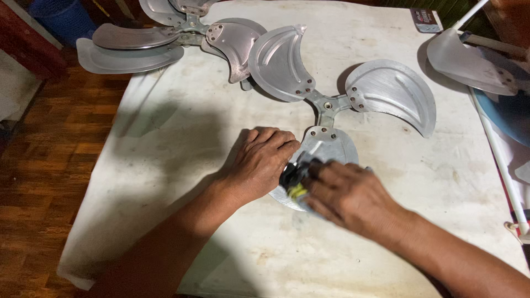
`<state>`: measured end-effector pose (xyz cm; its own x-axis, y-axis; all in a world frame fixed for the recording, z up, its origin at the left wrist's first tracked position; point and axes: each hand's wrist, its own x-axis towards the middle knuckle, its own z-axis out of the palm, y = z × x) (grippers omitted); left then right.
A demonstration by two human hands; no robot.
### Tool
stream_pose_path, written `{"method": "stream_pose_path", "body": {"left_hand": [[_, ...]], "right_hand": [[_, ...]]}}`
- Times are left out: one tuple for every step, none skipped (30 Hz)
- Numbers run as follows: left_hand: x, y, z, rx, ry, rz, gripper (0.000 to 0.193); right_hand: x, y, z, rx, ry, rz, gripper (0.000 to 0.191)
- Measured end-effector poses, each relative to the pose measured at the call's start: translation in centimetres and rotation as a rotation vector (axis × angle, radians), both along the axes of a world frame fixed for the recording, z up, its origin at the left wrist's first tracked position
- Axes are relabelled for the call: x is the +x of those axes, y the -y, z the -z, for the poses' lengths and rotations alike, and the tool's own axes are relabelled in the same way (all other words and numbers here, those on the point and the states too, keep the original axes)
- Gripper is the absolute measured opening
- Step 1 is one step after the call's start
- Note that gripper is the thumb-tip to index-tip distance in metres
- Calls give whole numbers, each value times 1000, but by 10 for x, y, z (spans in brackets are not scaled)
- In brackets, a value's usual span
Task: The person wipes the metal blades of a disassembled electric fan with a dark cloth, holding each blade steady on a cloth-covered surface while rubbing its surface. The person works on the fan blade assembly throughout the clip.
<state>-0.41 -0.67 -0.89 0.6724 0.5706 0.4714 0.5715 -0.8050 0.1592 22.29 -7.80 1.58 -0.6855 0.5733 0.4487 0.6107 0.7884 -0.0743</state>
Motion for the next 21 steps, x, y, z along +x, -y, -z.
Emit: {"method": "stream_pose_path", "body": {"left_hand": [[0,-1,0,16,-10,-5,36],[-1,0,1,27,-19,-10,35],[-1,0,1,41,-27,-17,34],[-1,0,1,44,-30,-20,34],[0,0,1,47,-32,-24,35],[0,0,1,50,-33,-28,36],[0,0,2,63,-29,-22,37],[0,0,1,77,-24,-17,38],[0,0,1,92,-21,-13,39],[0,0,0,81,-20,-16,38],[-1,0,0,69,-19,-15,37],[-1,-1,-1,57,-20,-13,36],[-2,-1,-2,55,-6,-1,35],[-3,-1,-2,51,6,11,35],[-4,-1,-3,48,19,22,35],[-3,-1,-3,46,10,14,36],[-3,-1,-3,46,1,6,36],[-3,-1,-3,46,-7,-3,37],[-2,-1,-3,61,-12,-3,38],[-1,-1,-3,77,-17,-5,38],[-1,-1,-3,91,-21,-8,39]], "right_hand": [[5,-5,-2,19,-16,63,26],[11,-10,-4,34,-31,126,24],[16,-16,-6,51,-45,187,23],[21,-20,-9,41,-29,266,24],[24,-24,-11,31,-12,346,26],[25,-25,-12,22,6,425,28],[24,-23,-12,28,21,415,28],[20,-20,-11,35,36,404,29],[15,-16,-10,43,51,392,29],[9,-10,-8,50,60,304,29],[2,-4,-5,56,68,218,28],[-3,1,-3,63,75,134,27],[-7,5,-2,46,59,82,30],[-9,8,-1,28,42,30,32],[-10,10,0,11,26,-23,34],[-8,8,0,12,14,-3,33],[-4,1,-1,13,1,17,31],[1,-5,-3,14,-10,36,29],[9,-11,-5,23,-14,130,28],[16,-18,-8,32,-17,221,26],[22,-22,-10,40,-20,312,25]]}}
